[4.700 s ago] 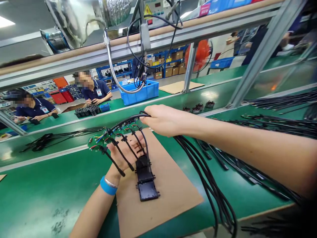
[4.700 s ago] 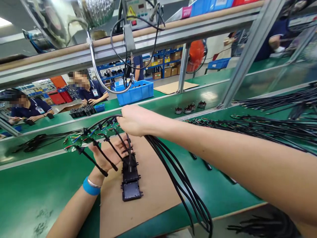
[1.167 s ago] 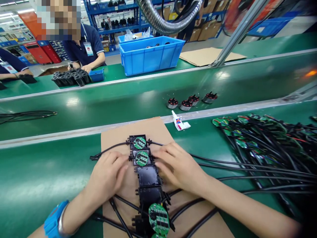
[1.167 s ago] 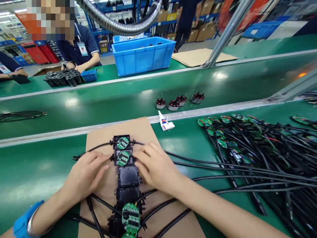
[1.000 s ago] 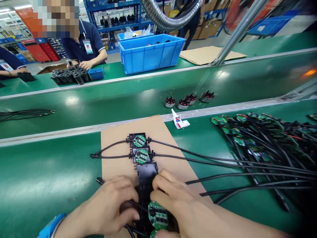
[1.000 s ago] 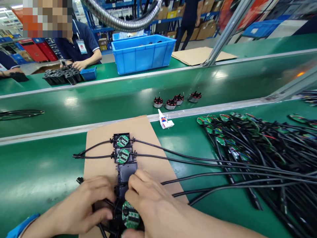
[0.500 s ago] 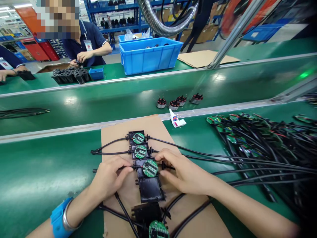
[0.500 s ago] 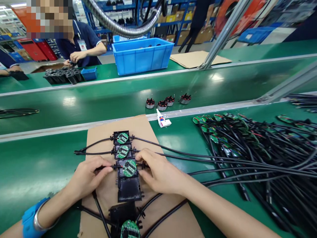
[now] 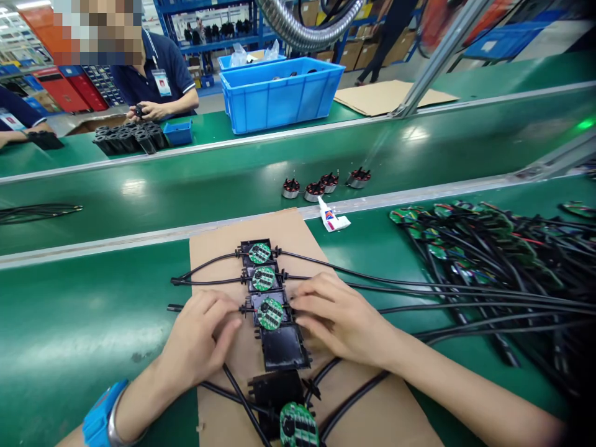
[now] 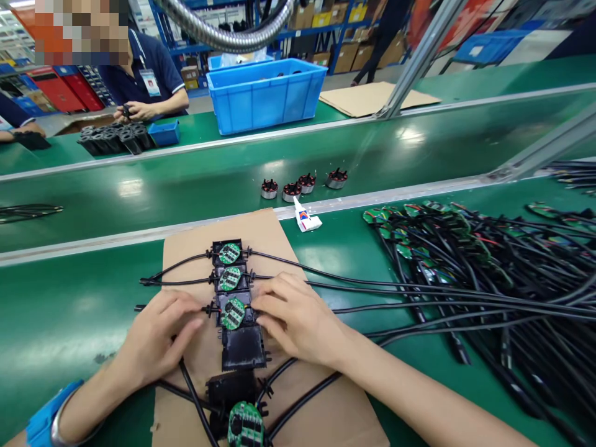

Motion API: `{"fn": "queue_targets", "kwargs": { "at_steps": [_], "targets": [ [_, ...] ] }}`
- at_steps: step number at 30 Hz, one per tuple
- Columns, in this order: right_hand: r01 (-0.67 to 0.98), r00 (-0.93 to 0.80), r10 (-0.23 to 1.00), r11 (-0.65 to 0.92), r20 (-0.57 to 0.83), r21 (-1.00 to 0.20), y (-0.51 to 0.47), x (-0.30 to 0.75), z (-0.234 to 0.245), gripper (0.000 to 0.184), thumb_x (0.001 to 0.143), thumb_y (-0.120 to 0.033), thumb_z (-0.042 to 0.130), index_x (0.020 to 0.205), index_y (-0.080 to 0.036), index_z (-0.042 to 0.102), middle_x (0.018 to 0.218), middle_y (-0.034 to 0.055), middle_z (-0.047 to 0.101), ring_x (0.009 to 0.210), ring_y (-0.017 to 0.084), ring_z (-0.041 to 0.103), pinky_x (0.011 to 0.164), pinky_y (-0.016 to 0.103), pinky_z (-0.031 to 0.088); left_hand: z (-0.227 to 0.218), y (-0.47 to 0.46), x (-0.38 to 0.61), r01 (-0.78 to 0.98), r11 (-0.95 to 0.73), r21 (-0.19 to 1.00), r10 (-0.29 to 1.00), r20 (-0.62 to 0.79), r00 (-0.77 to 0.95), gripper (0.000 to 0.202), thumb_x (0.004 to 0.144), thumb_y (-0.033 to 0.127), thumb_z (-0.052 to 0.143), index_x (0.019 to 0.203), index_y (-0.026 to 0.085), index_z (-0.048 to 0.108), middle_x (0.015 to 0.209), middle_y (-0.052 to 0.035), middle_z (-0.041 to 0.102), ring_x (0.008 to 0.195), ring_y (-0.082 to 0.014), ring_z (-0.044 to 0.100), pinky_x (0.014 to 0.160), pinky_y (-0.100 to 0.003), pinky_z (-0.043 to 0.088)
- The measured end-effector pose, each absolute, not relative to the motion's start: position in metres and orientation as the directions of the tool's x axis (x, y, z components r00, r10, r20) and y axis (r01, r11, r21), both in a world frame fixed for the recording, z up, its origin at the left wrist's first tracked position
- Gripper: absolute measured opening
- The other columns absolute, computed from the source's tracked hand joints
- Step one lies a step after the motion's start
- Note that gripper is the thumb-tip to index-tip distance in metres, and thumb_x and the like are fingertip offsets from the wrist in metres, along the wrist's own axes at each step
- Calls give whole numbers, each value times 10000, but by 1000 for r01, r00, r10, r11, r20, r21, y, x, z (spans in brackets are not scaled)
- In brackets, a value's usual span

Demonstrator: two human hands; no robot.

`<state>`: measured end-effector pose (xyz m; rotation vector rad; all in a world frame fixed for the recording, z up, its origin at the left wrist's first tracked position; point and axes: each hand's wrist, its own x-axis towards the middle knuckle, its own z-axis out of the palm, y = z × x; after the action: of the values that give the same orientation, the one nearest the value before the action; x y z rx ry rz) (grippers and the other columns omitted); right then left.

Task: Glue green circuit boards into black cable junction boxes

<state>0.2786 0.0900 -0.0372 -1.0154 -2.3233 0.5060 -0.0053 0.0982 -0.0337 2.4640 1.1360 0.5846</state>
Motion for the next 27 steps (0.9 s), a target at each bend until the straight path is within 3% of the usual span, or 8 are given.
{"fn": "queue_targets", "kwargs": {
  "at_steps": [4,7,14,17,19,23,25,27],
  "targets": [
    [555,-623,769,565,146,-610,45,261,-15,167,784,-334,663,786,-180,597,822,46,533,809,204,459,712,359,407,-14,69,0,464,-588,662,574,-63,816,88,879,290,599,927,229,557,920,-16,593,872,-184,550,761,-300,451],
    [581,-648,761,521,31,-625,20,247,-19,285,654,-345,771,739,-181,554,884,44,519,878,219,445,755,356,414,-12,55,4,521,-549,653,563,-171,808,150,859,336,642,926,230,561,957,-19,579,886,-189,556,761,-297,452],
    [505,-691,696,659,195,-558,6,243,-38,120,724,-125,626,717,-197,530,892,27,499,828,168,457,688,279,396,-14,49,-1,523,-524,672,554,-197,809,54,878,290,617,922,264,634,971,-15,543,865,-167,564,724,-260,460],
    [492,-642,742,591,192,-640,15,249,-24,169,842,-291,637,744,-184,550,899,41,512,817,153,492,684,258,424,-10,50,-2,499,-456,737,581,-178,794,124,857,319,644,966,260,634,1027,-22,557,898,-169,571,759,-263,468],
    [472,-598,779,532,189,-703,27,255,-15,275,843,-434,642,781,-177,563,928,52,519,833,148,515,711,249,446,-7,53,-1,512,-396,762,642,-169,748,59,878,284,599,908,235,615,973,-14,583,855,-153,580,732,-249,461],
    [478,-566,821,404,78,-780,52,269,-11,477,733,-525,721,1024,-192,542,1003,56,554,870,158,551,751,260,475,-3,61,1,637,-375,673,774,-150,615,163,934,226,423,798,214,512,714,21,577,635,-134,540,559,-234,378],
    [506,-571,821,340,-12,-792,59,275,-12,488,741,-436,750,1091,-197,509,1001,41,565,835,143,558,743,254,480,-4,63,2,686,-395,611,781,-169,601,124,926,221,412,826,218,486,665,34,567,572,-135,517,518,-233,338],
    [532,-614,785,342,-76,-774,63,278,-11,397,737,-332,764,1034,-203,533,955,19,573,812,138,557,721,244,474,-5,64,3,702,-419,575,759,-203,619,20,889,225,478,871,219,484,697,34,592,563,-137,523,516,-233,331]
  ]
}}
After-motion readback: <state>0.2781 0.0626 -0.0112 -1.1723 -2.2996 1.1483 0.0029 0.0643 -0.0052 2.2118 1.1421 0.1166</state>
